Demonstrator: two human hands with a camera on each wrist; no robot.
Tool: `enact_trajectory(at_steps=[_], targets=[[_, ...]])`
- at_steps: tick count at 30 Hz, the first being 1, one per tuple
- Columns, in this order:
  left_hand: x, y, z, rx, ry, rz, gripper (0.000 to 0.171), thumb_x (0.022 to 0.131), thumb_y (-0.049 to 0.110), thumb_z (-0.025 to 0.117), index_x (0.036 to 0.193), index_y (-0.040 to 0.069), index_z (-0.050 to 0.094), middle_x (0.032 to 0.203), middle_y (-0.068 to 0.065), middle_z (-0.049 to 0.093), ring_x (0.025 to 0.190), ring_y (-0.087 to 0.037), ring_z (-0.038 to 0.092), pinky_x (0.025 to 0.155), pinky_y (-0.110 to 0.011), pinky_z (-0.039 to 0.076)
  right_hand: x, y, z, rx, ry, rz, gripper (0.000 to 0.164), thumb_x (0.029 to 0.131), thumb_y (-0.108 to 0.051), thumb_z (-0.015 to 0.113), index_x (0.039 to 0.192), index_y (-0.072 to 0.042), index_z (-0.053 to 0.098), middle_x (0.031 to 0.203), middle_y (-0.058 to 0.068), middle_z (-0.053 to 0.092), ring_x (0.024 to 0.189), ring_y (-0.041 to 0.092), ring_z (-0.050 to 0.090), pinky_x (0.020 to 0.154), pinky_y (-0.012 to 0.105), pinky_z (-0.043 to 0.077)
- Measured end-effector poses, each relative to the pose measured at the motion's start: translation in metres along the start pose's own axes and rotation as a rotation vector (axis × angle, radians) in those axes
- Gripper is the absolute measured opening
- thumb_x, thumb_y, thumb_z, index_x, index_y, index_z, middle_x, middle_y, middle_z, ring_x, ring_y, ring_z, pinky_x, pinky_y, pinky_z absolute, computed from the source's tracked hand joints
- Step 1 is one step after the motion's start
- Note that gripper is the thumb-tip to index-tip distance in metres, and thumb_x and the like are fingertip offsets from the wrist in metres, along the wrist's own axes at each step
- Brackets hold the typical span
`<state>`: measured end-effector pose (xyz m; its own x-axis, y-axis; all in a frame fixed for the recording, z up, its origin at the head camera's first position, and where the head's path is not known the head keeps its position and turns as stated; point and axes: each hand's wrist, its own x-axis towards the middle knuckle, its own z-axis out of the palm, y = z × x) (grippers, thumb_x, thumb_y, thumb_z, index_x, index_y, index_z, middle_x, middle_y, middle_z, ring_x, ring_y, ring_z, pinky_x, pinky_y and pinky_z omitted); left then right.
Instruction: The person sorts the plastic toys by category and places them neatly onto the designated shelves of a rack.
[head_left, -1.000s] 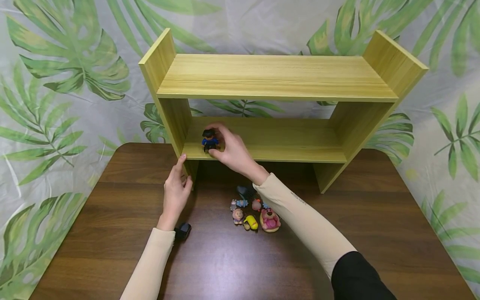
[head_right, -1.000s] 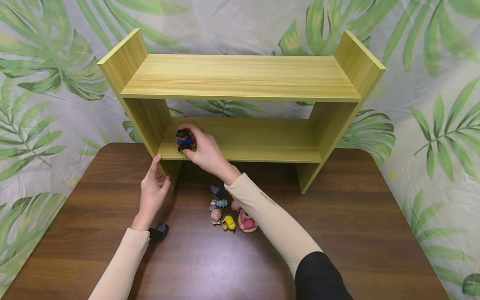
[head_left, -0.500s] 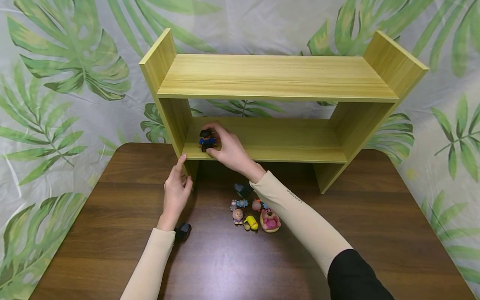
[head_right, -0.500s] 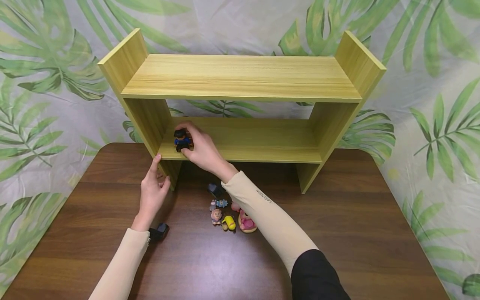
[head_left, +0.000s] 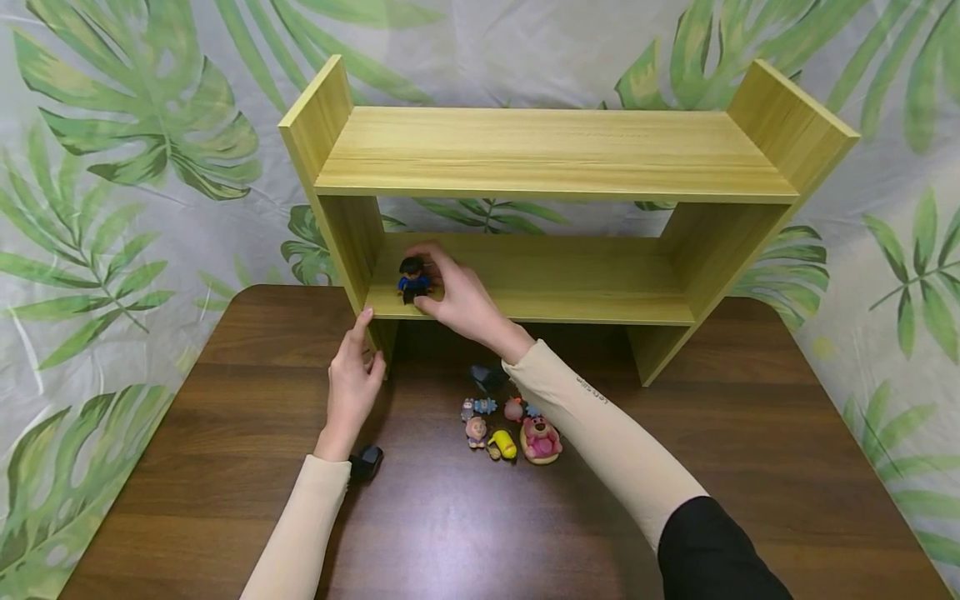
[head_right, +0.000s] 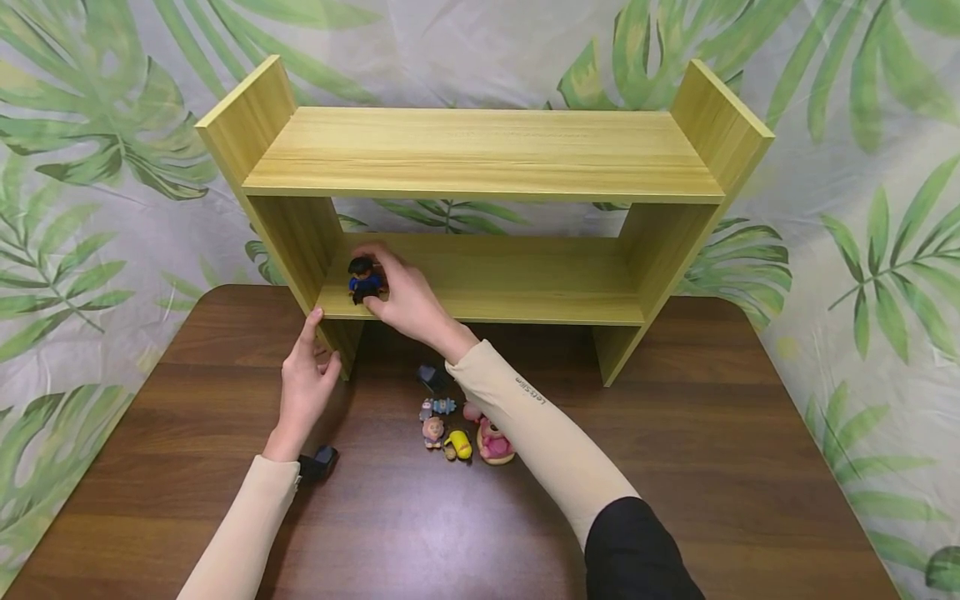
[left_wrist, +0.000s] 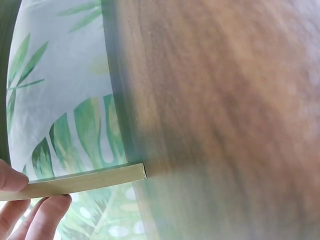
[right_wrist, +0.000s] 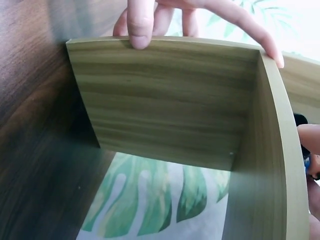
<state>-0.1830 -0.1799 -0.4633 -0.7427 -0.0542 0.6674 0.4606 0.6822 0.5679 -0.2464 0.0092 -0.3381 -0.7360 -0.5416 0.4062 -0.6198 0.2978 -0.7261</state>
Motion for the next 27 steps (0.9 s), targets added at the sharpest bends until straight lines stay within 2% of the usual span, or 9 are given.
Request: enact_trajectory(at_steps=[10,20,27], targets=[[0.001,-0.001,0.001,-0.008,0.011,0.005,0.086,0.079,-0.019,0.057,0.144,0.031,0.033,0.098,-0.019,0.053,0.068,-0.029,0.048,0.056,-0.041,0.052,-0.012,0.002,-0.013,0.088,0.037,0.011,0.054,0.086,0.002,0.066,0.135,-0.002,0.043,0.129,0.013,0.053,0.114,0.024,0.055,0.095,0.026,0.042],[-0.001,-0.002,0.002,-0.007,0.022,0.001,0.084,0.078,-0.02,0.057,0.144,0.028,0.036,0.111,-0.022,0.056,0.07,-0.031,0.052,0.056,-0.041,0.051,-0.041,0.007,-0.032,0.234,0.107,-0.013,0.052,0.085,0.01,0.063,0.132,0.005,0.043,0.123,0.024,0.054,0.111,0.031,0.056,0.094,0.03,0.044],[-0.001,-0.002,0.002,-0.003,0.026,0.007,0.084,0.078,-0.02,0.056,0.143,0.028,0.035,0.108,-0.022,0.056,0.07,-0.032,0.05,0.057,-0.043,0.052,-0.062,0.006,-0.044,0.313,0.127,-0.041,0.046,0.086,0.015,0.06,0.128,0.009,0.043,0.121,0.03,0.053,0.109,0.038,0.055,0.093,0.037,0.046]])
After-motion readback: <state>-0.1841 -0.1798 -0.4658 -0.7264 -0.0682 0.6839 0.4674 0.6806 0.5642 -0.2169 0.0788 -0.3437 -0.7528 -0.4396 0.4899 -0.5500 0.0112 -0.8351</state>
